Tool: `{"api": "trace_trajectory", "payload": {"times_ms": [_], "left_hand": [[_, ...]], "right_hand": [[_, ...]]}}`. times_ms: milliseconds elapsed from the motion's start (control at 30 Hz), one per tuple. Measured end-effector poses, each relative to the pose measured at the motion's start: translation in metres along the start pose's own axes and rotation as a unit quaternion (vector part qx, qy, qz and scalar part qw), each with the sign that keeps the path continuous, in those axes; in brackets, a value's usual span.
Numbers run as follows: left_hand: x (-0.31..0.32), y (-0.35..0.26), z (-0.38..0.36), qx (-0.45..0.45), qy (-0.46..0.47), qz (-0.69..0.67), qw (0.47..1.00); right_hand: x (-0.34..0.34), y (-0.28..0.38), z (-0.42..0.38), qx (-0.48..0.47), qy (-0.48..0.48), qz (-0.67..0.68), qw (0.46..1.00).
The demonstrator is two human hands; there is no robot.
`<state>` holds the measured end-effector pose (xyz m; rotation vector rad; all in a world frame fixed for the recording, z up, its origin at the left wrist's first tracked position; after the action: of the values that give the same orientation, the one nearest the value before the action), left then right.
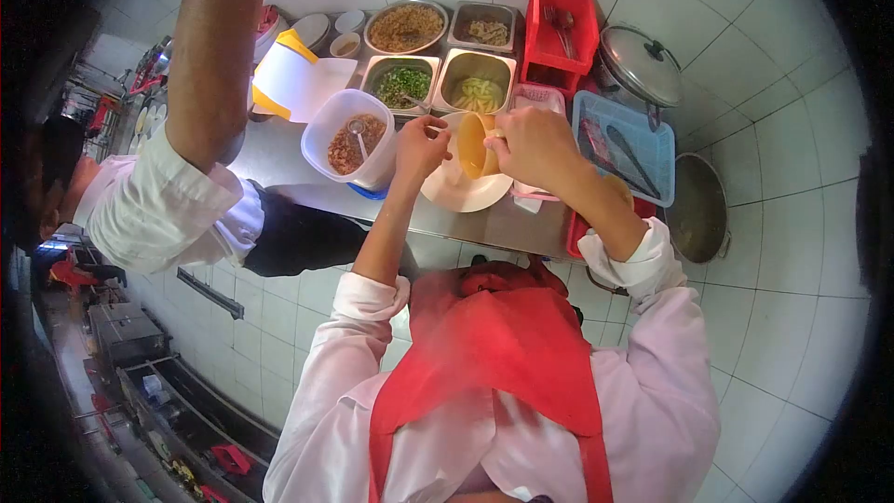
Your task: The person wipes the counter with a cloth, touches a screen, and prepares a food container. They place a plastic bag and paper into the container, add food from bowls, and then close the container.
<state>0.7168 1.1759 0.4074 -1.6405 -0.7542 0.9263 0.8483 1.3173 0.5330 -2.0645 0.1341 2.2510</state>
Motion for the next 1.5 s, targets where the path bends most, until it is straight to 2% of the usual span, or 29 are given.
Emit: {"api": "trace_trajectory", "payload": {"times_ms": [367,500,567,600,667,700,767,800,833,900,933,967,1033,1100,1167,1233,1300,1333,1367,1433,1500], "left_hand": [[-0.004,-0.005,-0.002,-0.055,-0.008,-0.082,0.995],[-0.005,-0.012,-0.006,-0.051,-0.007,-0.087,0.995],[-0.006,-0.019,-0.01,-0.031,-0.012,-0.004,0.999],[-0.006,-0.017,-0.009,-0.032,-0.008,-0.003,0.999],[-0.009,-0.012,-0.006,0.027,0.024,0.059,0.998],[-0.011,-0.01,-0.005,0.025,0.034,0.059,0.997],[-0.012,-0.006,0.0,0.022,0.06,0.077,0.995],[-0.014,-0.006,0.0,0.02,0.068,0.089,0.994],[-0.014,-0.009,-0.001,0.017,0.078,0.101,0.992],[-0.012,-0.01,-0.001,-0.001,0.065,0.081,0.995],[-0.01,-0.015,-0.003,-0.006,0.065,0.086,0.994],[-0.009,-0.022,-0.005,-0.01,0.06,0.093,0.994],[-0.007,-0.027,-0.007,-0.011,0.065,0.095,0.993],[-0.009,-0.031,-0.006,-0.015,0.071,0.082,0.994],[-0.01,-0.039,-0.01,-0.004,0.078,0.095,0.992],[-0.011,-0.036,-0.008,0.004,0.064,0.121,0.991],[-0.012,-0.025,0.0,0.065,0.062,0.203,0.975],[-0.009,-0.037,-0.007,0.045,0.054,0.217,0.974],[-0.009,-0.045,-0.009,0.094,0.056,0.26,0.959],[-0.009,-0.053,-0.011,0.117,0.059,0.274,0.953],[-0.008,-0.053,-0.01,0.137,0.059,0.288,0.946]], "right_hand": [[0.003,0.005,0.0,0.008,0.0,-0.005,1.0],[0.014,-0.011,-0.008,0.026,-0.022,0.079,0.996],[0.022,-0.026,-0.017,0.042,-0.018,0.122,0.991],[0.025,-0.036,-0.024,0.063,-0.055,0.162,0.983],[0.022,-0.056,-0.047,0.102,-0.118,0.207,0.966],[0.025,-0.065,-0.059,0.111,-0.116,0.206,0.965],[0.028,-0.09,-0.091,0.19,-0.167,0.349,0.902],[0.016,-0.097,-0.11,0.25,-0.118,0.403,0.873],[0.009,-0.107,-0.131,0.275,-0.119,0.391,0.87],[0.002,-0.122,-0.173,0.381,-0.135,0.386,0.829],[0.003,-0.129,-0.192,0.386,-0.178,0.377,0.823],[0.006,-0.134,-0.21,0.396,-0.179,0.373,0.82],[0.017,-0.143,-0.242,0.493,-0.244,0.374,0.747],[0.051,-0.151,-0.27,0.549,-0.294,0.376,0.687],[0.081,-0.15,-0.288,0.59,-0.332,0.359,0.643],[0.111,-0.15,-0.302,0.612,-0.31,0.363,0.631],[0.142,-0.147,-0.311,0.618,-0.308,0.373,0.62],[0.154,-0.143,-0.312,0.632,-0.309,0.375,0.603],[0.16,-0.139,-0.308,0.624,-0.312,0.379,0.608],[0.173,-0.132,-0.303,0.628,-0.341,0.409,0.567],[0.19,-0.129,-0.3,0.618,-0.335,0.415,0.578]]}}
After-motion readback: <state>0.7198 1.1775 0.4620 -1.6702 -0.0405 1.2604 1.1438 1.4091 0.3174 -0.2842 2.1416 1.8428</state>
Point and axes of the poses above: each hand's wrist, its own z-axis towards the middle knuckle, its own x-axis out of the palm, y = z × x, the point moved 3 cm from there along z, towards the middle knuckle, and after that the axes turned 13 degrees about -z, right-handed, at the moved point
